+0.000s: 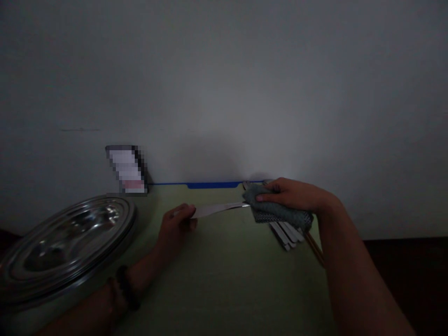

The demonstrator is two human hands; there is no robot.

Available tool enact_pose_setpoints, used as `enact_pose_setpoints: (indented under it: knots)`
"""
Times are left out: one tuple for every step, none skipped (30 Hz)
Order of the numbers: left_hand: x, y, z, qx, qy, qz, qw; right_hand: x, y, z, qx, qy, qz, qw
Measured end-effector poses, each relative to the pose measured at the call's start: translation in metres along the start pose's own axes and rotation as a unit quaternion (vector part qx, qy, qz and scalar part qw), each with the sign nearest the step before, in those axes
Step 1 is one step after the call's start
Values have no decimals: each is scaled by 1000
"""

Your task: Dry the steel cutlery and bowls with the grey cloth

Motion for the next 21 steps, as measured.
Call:
enact_pose_setpoints:
  knots:
    - [1,-3,1,-21,6,14,1000,1,5,-1,15,-7,-18,1000]
    - [1,-5,2,-38,13,26,999,1,8,-1,31,-10,-27,999]
    - [2,-7,2,-50,19,36,998,1,9,1,46,-9,-27,999]
    - [3,-8,3,-57,25,45,997,2,8,4,58,-5,-16,998]
    - [4,-10,4,-60,30,55,996,2,6,8,68,2,3,998]
    - [4,-11,5,-60,35,65,995,4,2,12,79,12,29,996]
    - [5,-13,6,-62,40,75,994,5,-3,18,92,23,58,994]
    - [6,-15,8,-70,47,90,992,7,-9,24,111,34,87,989]
    - [8,-19,11,-83,58,112,989,9,-17,31,133,44,112,984]
    - [11,-24,16,-100,73,143,982,11,-25,38,157,55,138,976]
    - [14,-30,21,-119,90,184,972,12,-35,45,181,67,162,968]
    - [19,-37,27,-134,106,228,959,11,-45,54,201,79,179,960]
    - [24,-42,32,-144,118,263,947,10,-55,62,216,95,193,952]
    - [26,-44,35,-145,126,282,940,8,-63,70,231,111,200,946]
    - [26,-44,36,-140,129,281,941,5,-69,77,240,123,192,944]
    - [25,-42,36,-128,129,264,947,2,-73,83,240,135,189,943]
    - [21,-38,35,-114,127,236,957,-1,-75,86,233,144,184,944]
    - [17,-32,34,-97,126,200,967,-3,-76,86,221,149,183,946]
    - [14,-27,32,-79,125,168,975,-5,-75,84,207,150,185,949]
    - [11,-22,30,-63,122,139,981,-5,-72,79,193,143,186,953]
    - [8,-18,27,-50,120,112,985,-5,-67,71,184,129,186,956]
Point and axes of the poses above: each hand's wrist, its own x-axis away from the middle knuckle, its own y-axis out of the back of the hand, z = x × y, the point moved 9 cm from there along -x, towards the middle knuckle, and after that the axes turned 8 degrees about x, right-handed, at the moved point
